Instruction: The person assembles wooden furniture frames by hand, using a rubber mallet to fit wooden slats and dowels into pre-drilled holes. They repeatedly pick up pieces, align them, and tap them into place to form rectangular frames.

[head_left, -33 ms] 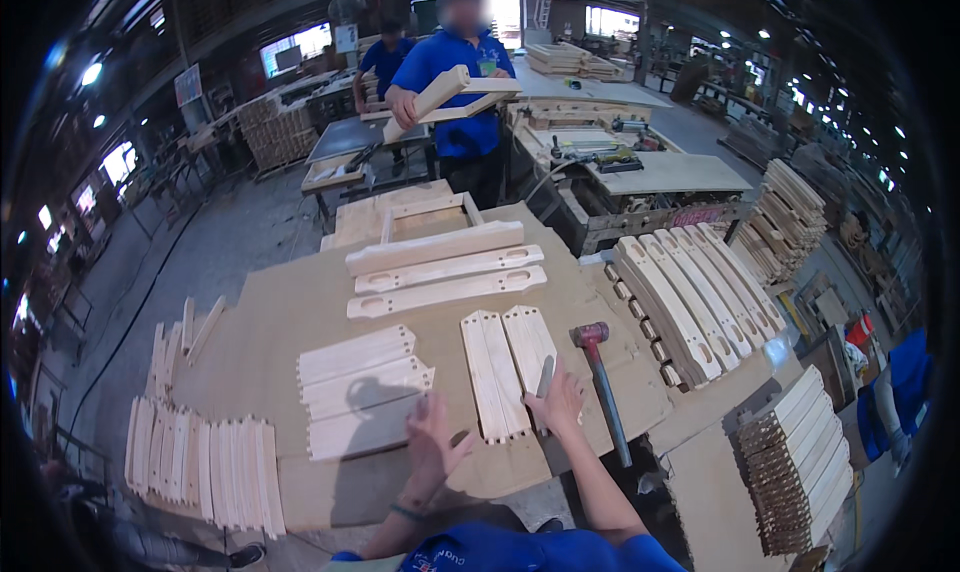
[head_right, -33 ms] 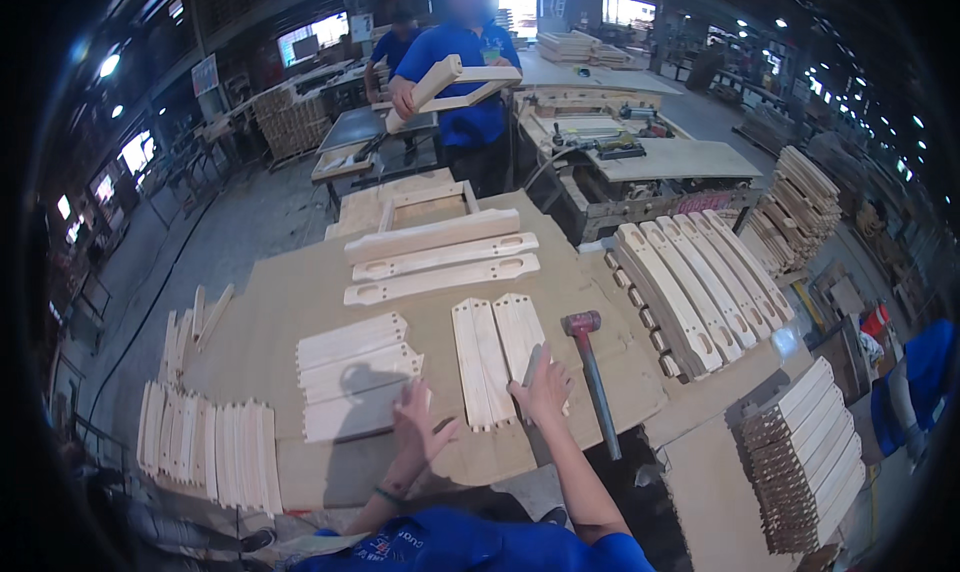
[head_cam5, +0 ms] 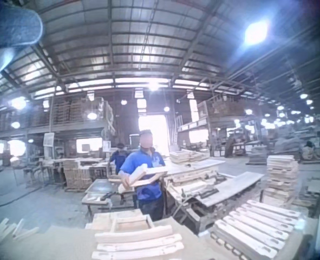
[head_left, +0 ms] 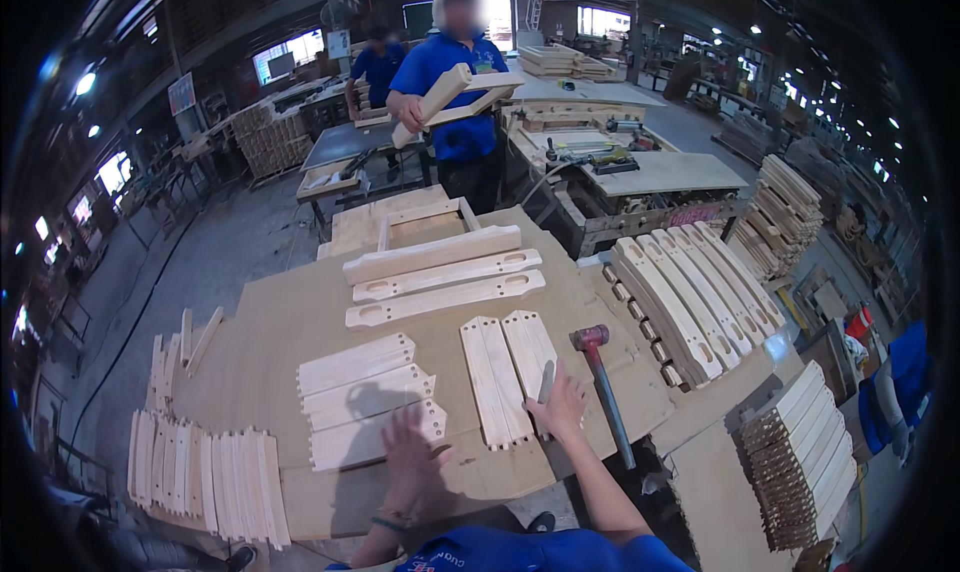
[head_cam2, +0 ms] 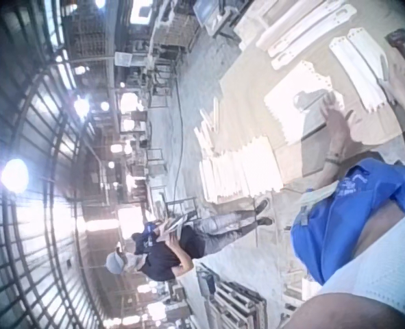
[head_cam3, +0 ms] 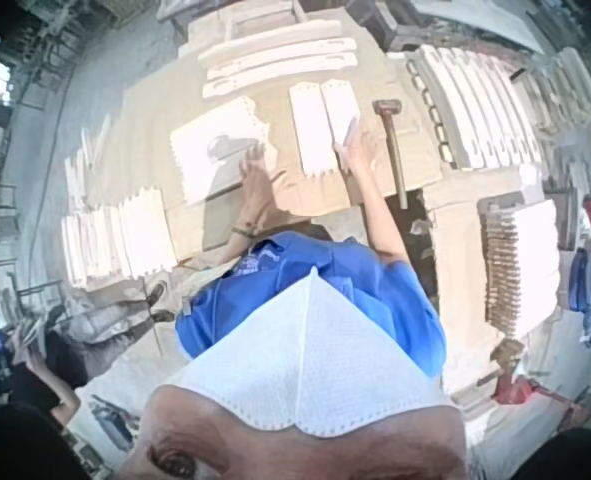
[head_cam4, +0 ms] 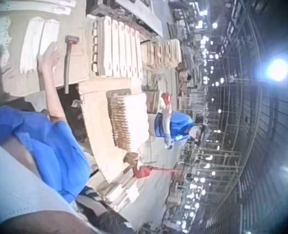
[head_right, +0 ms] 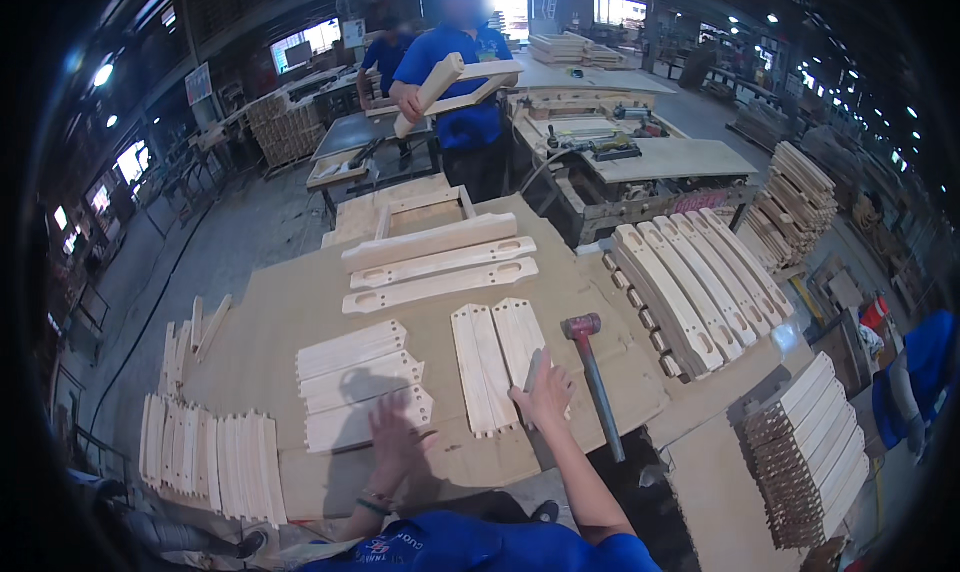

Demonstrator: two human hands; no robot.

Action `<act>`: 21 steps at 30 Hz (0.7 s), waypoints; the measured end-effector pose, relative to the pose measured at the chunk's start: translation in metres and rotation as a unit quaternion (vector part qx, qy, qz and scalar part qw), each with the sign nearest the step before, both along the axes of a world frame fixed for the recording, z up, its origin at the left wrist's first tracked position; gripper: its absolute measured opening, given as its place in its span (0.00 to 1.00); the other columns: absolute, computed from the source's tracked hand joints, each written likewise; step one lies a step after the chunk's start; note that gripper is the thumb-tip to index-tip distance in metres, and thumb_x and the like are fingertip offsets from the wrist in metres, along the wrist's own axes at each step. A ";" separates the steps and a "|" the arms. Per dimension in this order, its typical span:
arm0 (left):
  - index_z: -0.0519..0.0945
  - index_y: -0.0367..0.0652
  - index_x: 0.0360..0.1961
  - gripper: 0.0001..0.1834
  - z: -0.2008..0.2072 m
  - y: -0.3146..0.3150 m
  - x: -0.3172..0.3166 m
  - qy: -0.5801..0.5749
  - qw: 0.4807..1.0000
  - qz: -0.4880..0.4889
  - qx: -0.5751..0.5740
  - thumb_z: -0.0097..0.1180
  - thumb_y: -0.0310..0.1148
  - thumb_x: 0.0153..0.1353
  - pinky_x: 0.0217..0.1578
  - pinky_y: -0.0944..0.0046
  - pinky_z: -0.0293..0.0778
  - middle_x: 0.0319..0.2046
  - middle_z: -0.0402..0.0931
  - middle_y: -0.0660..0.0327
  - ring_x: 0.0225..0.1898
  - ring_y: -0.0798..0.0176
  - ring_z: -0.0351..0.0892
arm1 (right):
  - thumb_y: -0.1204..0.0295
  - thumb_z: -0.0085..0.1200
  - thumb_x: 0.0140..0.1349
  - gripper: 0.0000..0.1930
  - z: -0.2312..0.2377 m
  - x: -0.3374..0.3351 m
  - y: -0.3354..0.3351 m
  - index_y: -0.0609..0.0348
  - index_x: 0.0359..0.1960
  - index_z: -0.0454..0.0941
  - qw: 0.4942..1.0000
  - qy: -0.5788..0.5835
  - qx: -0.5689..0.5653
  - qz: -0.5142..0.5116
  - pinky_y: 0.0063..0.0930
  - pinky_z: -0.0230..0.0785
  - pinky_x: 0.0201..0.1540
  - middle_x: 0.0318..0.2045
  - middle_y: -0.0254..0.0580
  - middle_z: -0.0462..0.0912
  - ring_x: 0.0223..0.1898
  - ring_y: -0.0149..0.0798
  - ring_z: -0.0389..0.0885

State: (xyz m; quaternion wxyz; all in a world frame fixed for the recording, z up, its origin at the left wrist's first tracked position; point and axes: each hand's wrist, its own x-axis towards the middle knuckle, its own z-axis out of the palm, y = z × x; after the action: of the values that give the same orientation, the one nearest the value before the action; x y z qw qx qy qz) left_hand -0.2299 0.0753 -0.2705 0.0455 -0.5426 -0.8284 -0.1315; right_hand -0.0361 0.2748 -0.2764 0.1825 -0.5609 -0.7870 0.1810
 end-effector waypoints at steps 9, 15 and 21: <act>0.56 0.42 0.66 0.61 -0.007 -0.017 -0.085 -0.029 0.995 0.000 -0.095 0.66 0.64 0.33 0.65 0.38 0.37 0.66 0.51 0.47 0.68 0.41 0.44 | 0.52 0.61 0.39 0.51 -0.001 -0.002 0.007 0.59 0.66 0.50 0.999 0.004 0.036 0.026 0.52 0.54 0.51 0.45 0.57 0.67 0.49 0.56 0.64; 0.59 0.42 0.65 0.58 -0.007 -0.013 -0.083 -0.028 0.997 -0.008 -0.073 0.66 0.63 0.34 0.66 0.39 0.37 0.66 0.52 0.46 0.68 0.42 0.45 | 0.51 0.59 0.41 0.50 -0.002 0.001 0.010 0.59 0.65 0.51 0.999 0.008 0.039 0.031 0.50 0.55 0.51 0.45 0.57 0.66 0.49 0.56 0.64; 0.61 0.42 0.64 0.57 -0.004 -0.011 -0.083 -0.029 0.997 -0.002 -0.070 0.68 0.61 0.34 0.65 0.40 0.39 0.65 0.53 0.46 0.68 0.43 0.47 | 0.54 0.60 0.43 0.44 -0.004 0.003 0.013 0.55 0.62 0.55 0.995 0.015 0.093 0.046 0.48 0.56 0.44 0.38 0.53 0.66 0.43 0.54 0.65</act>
State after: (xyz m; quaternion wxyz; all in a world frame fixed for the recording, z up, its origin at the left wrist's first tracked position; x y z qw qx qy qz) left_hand -0.3130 0.0645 -0.2744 -0.0167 -0.5424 -0.8352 -0.0893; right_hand -0.0332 0.2876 -0.2801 0.2373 -0.5019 -0.8225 0.1241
